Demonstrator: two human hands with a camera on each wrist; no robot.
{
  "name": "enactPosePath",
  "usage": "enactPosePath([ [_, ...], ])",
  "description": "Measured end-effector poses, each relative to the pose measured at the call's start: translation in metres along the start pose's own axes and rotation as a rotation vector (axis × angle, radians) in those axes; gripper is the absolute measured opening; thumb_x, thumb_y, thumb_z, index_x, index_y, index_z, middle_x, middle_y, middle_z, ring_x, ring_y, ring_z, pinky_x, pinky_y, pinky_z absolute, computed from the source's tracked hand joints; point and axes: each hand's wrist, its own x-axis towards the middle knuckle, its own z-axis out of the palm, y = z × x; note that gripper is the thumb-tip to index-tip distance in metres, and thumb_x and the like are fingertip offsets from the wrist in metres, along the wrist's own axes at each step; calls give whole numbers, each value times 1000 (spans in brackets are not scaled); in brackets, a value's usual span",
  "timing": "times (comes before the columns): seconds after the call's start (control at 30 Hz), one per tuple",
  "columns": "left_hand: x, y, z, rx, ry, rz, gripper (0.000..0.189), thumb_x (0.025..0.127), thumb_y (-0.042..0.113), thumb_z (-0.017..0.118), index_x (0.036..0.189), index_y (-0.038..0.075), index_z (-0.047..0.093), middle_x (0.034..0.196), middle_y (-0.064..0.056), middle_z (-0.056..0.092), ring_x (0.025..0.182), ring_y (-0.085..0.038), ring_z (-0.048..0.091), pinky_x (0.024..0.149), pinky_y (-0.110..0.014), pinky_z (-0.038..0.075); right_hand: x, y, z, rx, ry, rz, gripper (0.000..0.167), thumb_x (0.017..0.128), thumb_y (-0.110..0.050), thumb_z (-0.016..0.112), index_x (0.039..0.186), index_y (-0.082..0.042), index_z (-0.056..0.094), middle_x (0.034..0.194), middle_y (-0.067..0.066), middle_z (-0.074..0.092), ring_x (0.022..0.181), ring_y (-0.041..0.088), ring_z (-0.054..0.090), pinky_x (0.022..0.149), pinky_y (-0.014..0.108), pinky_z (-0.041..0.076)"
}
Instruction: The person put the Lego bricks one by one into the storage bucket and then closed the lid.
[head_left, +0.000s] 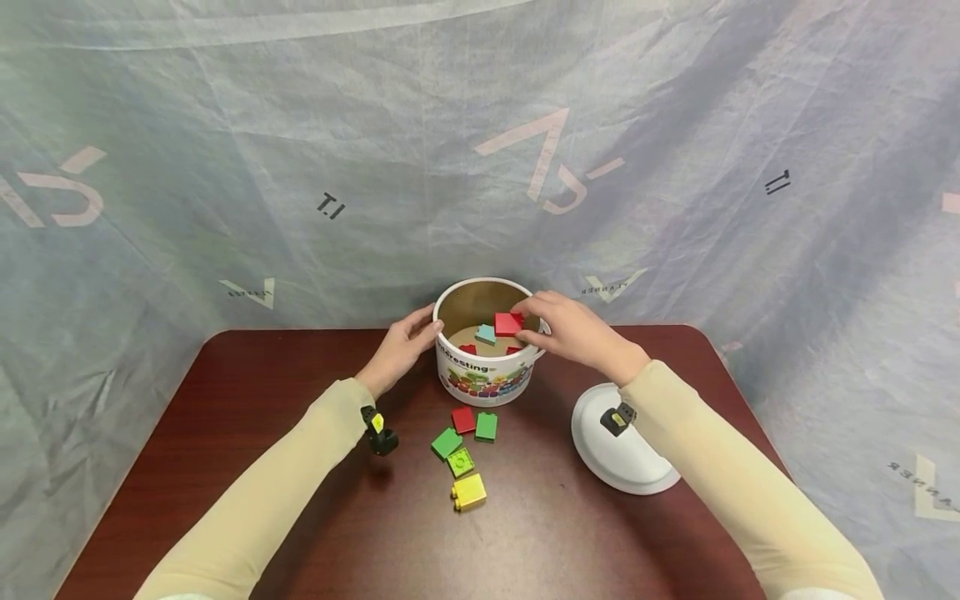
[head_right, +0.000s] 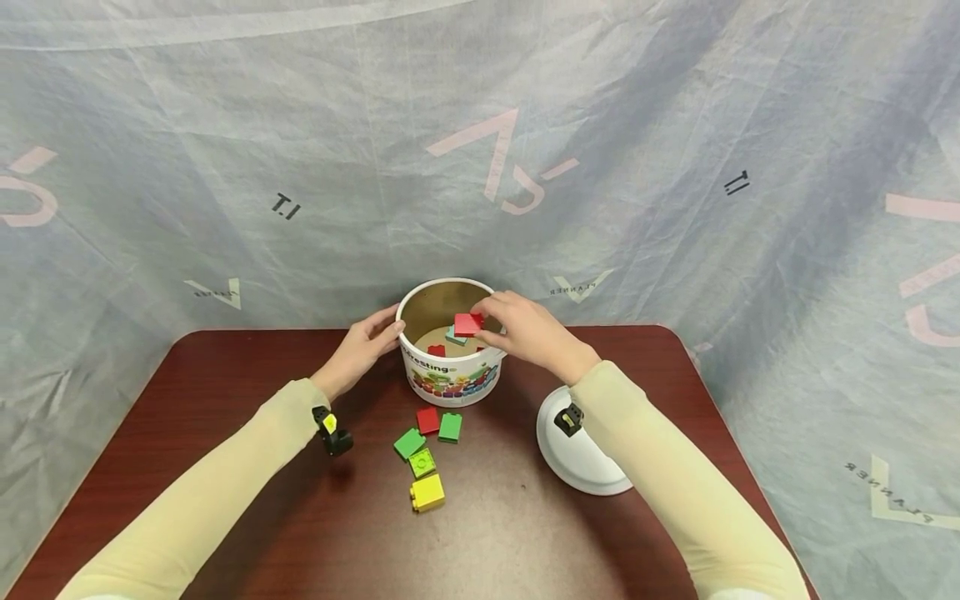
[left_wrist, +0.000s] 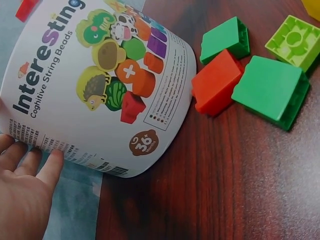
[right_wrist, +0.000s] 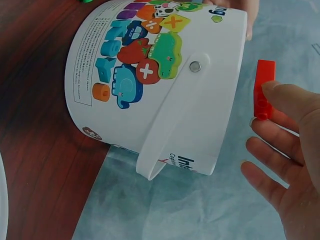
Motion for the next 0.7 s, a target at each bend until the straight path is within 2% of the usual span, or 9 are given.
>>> enactPosePath([
  [0.3,1,1,1,27,1,-6,60,109,24,58,162,5,36,163,-22,37,146,-31,46,114,-43,46,9,4,3,-11,-23,34,31,96,-22,77,121,-5,72,112,12,70,103,29,62,87,46,55],
  [0.53,2,2,0,46,7,13,62,109,26,58,162,6,35,164,-21,37,147,-32,44,115,-47,44,16,10,4,-30,-21,51,31,94,-20,79,120,-5,72,111,11,69,102,29,62,88,45,55],
  [0.7,-2,2,0,67,8,-10,62,109,26,58,163,6,34,165,-19,37,148,-31,43,116,-46,43,18,10,8,-14,-38,50,31,94,-20,79,120,-4,72,112,13,70,103,29,62,89,46,55],
])
